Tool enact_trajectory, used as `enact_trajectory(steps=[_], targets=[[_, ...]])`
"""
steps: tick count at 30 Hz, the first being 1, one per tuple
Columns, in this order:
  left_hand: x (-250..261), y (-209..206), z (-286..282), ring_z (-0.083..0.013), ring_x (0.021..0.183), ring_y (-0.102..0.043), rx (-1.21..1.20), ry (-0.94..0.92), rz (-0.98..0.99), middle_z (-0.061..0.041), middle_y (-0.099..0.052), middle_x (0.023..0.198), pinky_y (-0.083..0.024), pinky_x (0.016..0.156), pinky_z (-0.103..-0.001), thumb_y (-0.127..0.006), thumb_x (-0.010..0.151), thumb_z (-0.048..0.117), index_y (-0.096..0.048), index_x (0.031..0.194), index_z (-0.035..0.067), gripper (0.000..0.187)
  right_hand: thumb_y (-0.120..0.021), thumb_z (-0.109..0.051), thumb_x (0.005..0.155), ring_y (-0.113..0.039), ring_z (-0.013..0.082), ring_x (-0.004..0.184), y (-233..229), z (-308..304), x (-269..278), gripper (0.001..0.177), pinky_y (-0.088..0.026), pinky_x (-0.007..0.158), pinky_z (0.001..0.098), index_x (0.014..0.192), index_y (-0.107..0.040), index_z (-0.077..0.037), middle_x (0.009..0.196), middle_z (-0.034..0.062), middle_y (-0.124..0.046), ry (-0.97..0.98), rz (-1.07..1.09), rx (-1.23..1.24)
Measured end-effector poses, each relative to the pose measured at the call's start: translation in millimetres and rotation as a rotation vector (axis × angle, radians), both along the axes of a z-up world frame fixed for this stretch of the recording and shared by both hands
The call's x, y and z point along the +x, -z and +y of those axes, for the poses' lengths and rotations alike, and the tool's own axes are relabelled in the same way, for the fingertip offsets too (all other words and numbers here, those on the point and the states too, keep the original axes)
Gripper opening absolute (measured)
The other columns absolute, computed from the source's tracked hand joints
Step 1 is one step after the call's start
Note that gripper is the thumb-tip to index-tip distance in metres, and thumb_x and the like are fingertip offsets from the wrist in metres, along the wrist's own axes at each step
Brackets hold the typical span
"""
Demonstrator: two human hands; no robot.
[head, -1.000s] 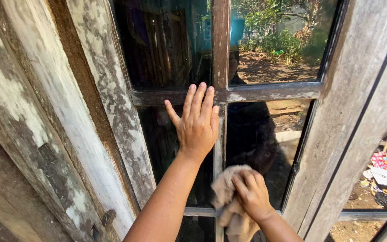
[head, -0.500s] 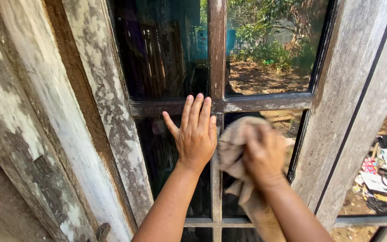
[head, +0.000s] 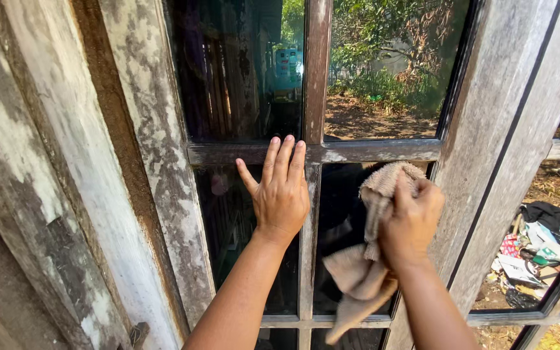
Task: The person cleans the glass panes and wooden frame of a window using a cloth by hand.
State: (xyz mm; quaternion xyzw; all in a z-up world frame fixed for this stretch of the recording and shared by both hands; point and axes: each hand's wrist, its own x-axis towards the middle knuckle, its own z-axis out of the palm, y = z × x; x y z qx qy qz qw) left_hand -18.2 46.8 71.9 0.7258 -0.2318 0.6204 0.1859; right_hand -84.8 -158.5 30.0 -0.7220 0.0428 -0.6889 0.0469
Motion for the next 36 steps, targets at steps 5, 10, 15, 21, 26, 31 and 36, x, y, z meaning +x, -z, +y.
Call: enact_trajectory(steps=[5, 10, 15, 21, 26, 31, 36], targets=[[-0.7, 1.8, -3.8, -0.0231, 0.149, -0.042, -0.023, 0.007, -0.008, -0.003, -0.055, 0.152, 0.0, 0.12, -0.073, -0.058, 0.101, 0.016, -0.059, 0.145, 0.015, 0.045, -0.068, -0.001, 0.079, -0.057, 0.0354, 0.101, -2.6, 49.9, 30.0, 0.051, -0.048, 0.088, 0.0461, 0.13, -0.066, -0.01, 0.123, 0.0176, -0.059, -0.171, 0.036, -0.193], [0.1, 2.2, -5.7, -0.0238, 0.147, -0.043, -0.035, 0.017, -0.002, -0.004, -0.055, 0.151, 0.001, 0.118, -0.073, -0.058, 0.099, 0.015, -0.059, 0.145, 0.013, 0.046, -0.069, -0.002, 0.074, -0.057, 0.0356, 0.097, 8.7, 48.9, 12.8, 0.055, -0.047, 0.082, 0.0459, 0.128, -0.069, -0.016, 0.116, 0.0161, -0.058, -0.145, 0.119, -0.263], [-0.8, 1.9, -3.2, -0.0231, 0.149, -0.043, -0.038, 0.019, 0.008, -0.003, -0.055, 0.153, 0.001, 0.12, -0.073, -0.057, 0.101, 0.014, -0.058, 0.146, 0.014, 0.045, -0.067, -0.001, 0.072, -0.055, 0.0369, 0.101, -2.8, 49.6, 6.2, 0.062, -0.047, 0.086, 0.0468, 0.132, -0.066, -0.018, 0.118, 0.0179, -0.057, -0.194, 0.124, -0.21], [-2.1, -0.2, -5.6, -0.0243, 0.149, -0.042, -0.038, 0.029, 0.028, -0.004, -0.054, 0.152, 0.002, 0.118, -0.074, -0.057, 0.098, 0.014, -0.058, 0.146, 0.013, 0.048, -0.067, -0.003, 0.074, -0.054, 0.0387, 0.103, 12.9, 45.8, 31.2, 0.062, -0.046, 0.086, 0.048, 0.134, -0.066, -0.018, 0.122, 0.0194, -0.057, -0.219, 0.176, -0.181], [-2.4, -0.2, -4.7, -0.0224, 0.149, -0.041, -0.044, 0.024, 0.017, -0.002, -0.053, 0.153, 0.001, 0.119, -0.073, -0.058, 0.101, 0.016, -0.058, 0.146, 0.016, 0.045, -0.068, -0.004, 0.067, -0.058, 0.0369, 0.1, 151.2, 36.2, 12.3, 0.062, -0.048, 0.088, 0.0468, 0.127, -0.068, -0.02, 0.113, 0.0174, -0.06, -0.277, 0.244, -0.25], [-1.0, 2.2, -0.9, -0.0216, 0.15, -0.041, -0.005, -0.009, 0.027, -0.002, -0.054, 0.154, 0.001, 0.121, -0.073, -0.058, 0.101, 0.015, -0.057, 0.148, 0.016, 0.046, -0.068, 0.0, 0.072, -0.055, 0.0389, 0.101, 119.7, 22.5, 32.1, 0.056, -0.045, 0.087, 0.0471, 0.126, -0.069, -0.014, 0.114, 0.0205, -0.06, -0.256, 0.142, -0.134], [2.4, 3.2, -6.6, -0.0232, 0.151, -0.041, -0.03, 0.011, 0.02, -0.002, -0.053, 0.154, 0.003, 0.121, -0.072, -0.057, 0.105, 0.019, -0.056, 0.149, 0.015, 0.044, -0.067, 0.003, 0.083, -0.052, 0.0381, 0.112, 69.3, 13.5, 58.5, 0.055, -0.045, 0.097, 0.0471, 0.136, -0.067, -0.015, 0.126, 0.0199, -0.055, -0.167, -0.044, -0.061]])
